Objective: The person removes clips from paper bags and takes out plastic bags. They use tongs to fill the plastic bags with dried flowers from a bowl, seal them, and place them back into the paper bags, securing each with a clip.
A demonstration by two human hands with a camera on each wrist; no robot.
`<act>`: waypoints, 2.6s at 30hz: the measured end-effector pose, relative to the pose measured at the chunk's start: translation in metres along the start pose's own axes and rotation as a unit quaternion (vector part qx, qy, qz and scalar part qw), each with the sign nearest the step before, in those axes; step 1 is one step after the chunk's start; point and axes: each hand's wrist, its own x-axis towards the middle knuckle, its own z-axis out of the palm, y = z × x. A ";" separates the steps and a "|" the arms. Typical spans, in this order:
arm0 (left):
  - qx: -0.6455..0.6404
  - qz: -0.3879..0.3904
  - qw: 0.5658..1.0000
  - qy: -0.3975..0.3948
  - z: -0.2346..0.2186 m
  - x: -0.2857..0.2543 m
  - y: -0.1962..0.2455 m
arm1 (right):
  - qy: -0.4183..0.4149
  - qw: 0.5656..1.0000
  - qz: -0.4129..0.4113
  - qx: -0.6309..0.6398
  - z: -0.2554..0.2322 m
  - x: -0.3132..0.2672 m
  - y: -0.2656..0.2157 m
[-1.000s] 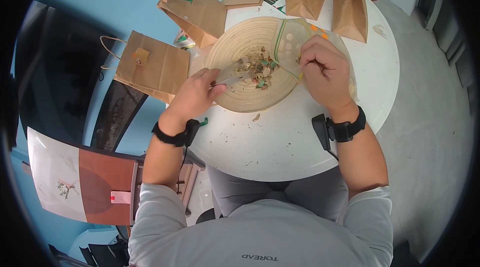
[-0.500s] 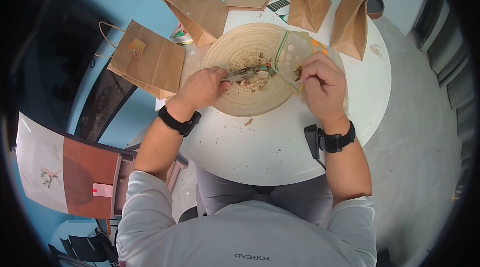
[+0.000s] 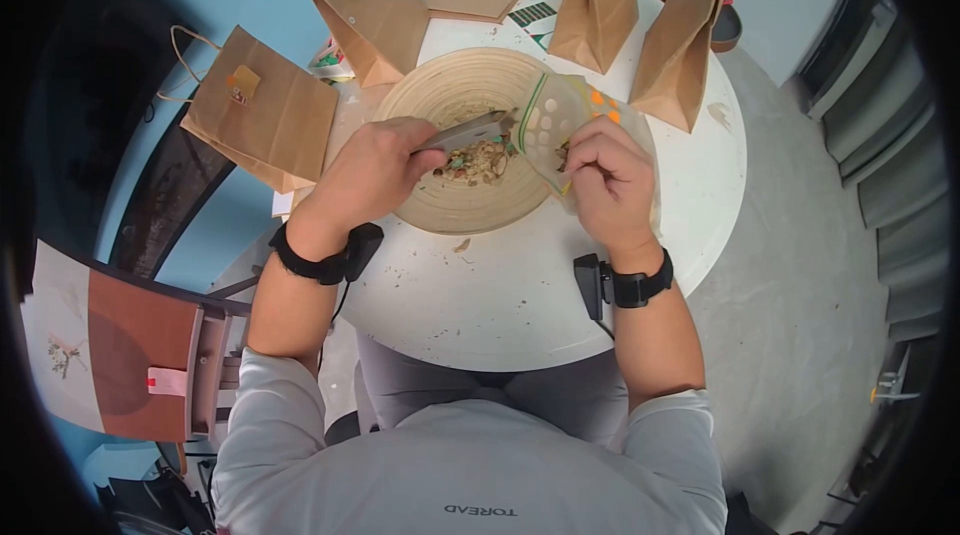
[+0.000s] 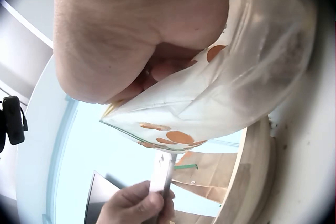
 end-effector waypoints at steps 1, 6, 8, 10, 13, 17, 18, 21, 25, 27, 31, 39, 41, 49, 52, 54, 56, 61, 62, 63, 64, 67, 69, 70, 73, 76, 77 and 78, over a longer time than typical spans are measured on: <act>-0.008 0.015 1.000 0.007 0.003 0.006 0.008 | -0.003 1.000 -0.001 -0.001 0.000 0.000 0.000; 0.047 0.036 0.996 0.065 0.015 0.015 0.031 | 0.005 1.000 -0.007 -0.002 -0.001 0.001 -0.001; 0.074 0.011 0.994 0.081 0.009 0.008 0.027 | 0.037 0.999 -0.004 -0.004 -0.001 0.000 0.000; 0.094 -0.023 0.992 0.075 0.000 -0.001 0.012 | 0.086 0.996 0.006 0.001 -0.002 -0.001 0.004; 0.109 -0.038 0.993 -0.015 0.012 0.002 -0.012 | 0.105 0.994 0.020 0.020 -0.001 -0.001 0.002; 0.125 -0.052 0.987 -0.092 0.030 0.028 0.003 | 0.084 0.996 0.014 0.011 0.001 -0.003 0.008; 0.129 -0.051 0.985 -0.102 0.037 0.035 0.002 | 0.079 0.997 0.015 0.012 0.001 -0.004 0.010; 0.145 -0.047 0.980 -0.126 0.041 0.032 -0.002 | 0.071 0.997 0.010 0.008 0.000 -0.003 0.009; 0.149 -0.050 0.979 -0.131 0.021 0.005 -0.012 | 0.072 0.997 0.022 0.016 0.001 -0.003 0.008; 0.146 -0.070 0.984 -0.076 0.010 -0.015 -0.023 | 0.066 0.998 0.008 0.008 -0.001 -0.003 0.007; 0.166 -0.133 0.975 -0.065 -0.003 -0.049 -0.028 | 0.070 0.997 0.010 0.016 -0.001 -0.003 0.006; 0.196 -0.089 0.975 -0.055 0.021 -0.048 -0.022 | 0.051 0.998 0.018 0.008 0.000 -0.003 0.007; 0.191 -0.082 0.977 -0.047 0.024 -0.048 -0.026 | 0.048 0.999 0.018 0.008 0.000 -0.003 0.007; 0.144 -0.084 0.986 -0.018 0.016 -0.040 -0.029 | 0.039 0.999 0.030 0.014 0.001 -0.002 0.003; 0.129 -0.067 0.989 0.031 0.000 -0.025 -0.022 | 0.022 0.999 0.034 0.015 0.003 0.000 -0.002; 0.099 -0.041 0.993 0.050 -0.007 -0.009 -0.011 | 0.004 1.000 0.029 0.000 0.003 -0.001 -0.001; 0.080 -0.016 0.995 0.053 -0.003 0.002 0.007 | -0.014 1.000 0.026 -0.004 0.004 0.000 -0.001; 0.070 0.032 0.996 0.046 0.007 0.001 0.030 | -0.016 1.000 0.020 0.008 0.005 0.000 -0.001; 0.085 0.037 0.995 0.043 0.003 -0.003 0.024 | -0.006 1.000 0.018 0.004 0.004 0.000 0.000; 0.099 0.043 0.993 0.042 -0.004 -0.008 0.011 | 0.003 1.000 0.014 -0.001 0.004 0.001 0.001; 0.114 0.048 0.992 0.041 -0.010 -0.012 -0.001 | 0.012 1.000 0.010 -0.006 0.002 0.001 0.001; 0.131 0.097 0.986 -0.029 -0.003 -0.017 -0.049 | 0.022 1.000 0.016 -0.003 0.001 0.001 -0.001; 0.144 0.130 0.981 -0.026 0.010 -0.014 -0.062 | 0.023 1.000 0.016 -0.002 0.000 0.000 -0.001; 0.151 0.146 0.977 -0.025 0.013 -0.012 -0.063 | 0.023 1.000 0.015 -0.002 0.000 0.000 -0.001; 0.154 0.130 0.979 -0.020 0.026 0.004 -0.060 | 0.022 1.000 0.015 -0.003 -0.001 -0.001 0.000; 0.156 0.079 0.982 -0.070 0.032 0.025 -0.055 | 0.019 1.000 0.014 -0.008 -0.001 0.000 0.001; 0.148 0.071 0.983 -0.081 0.032 0.029 -0.055 | 0.017 1.000 0.013 -0.008 -0.001 0.000 0.001; 0.140 0.063 0.984 -0.092 0.032 0.032 -0.055 | 0.016 1.000 0.013 -0.008 -0.001 0.000 0.000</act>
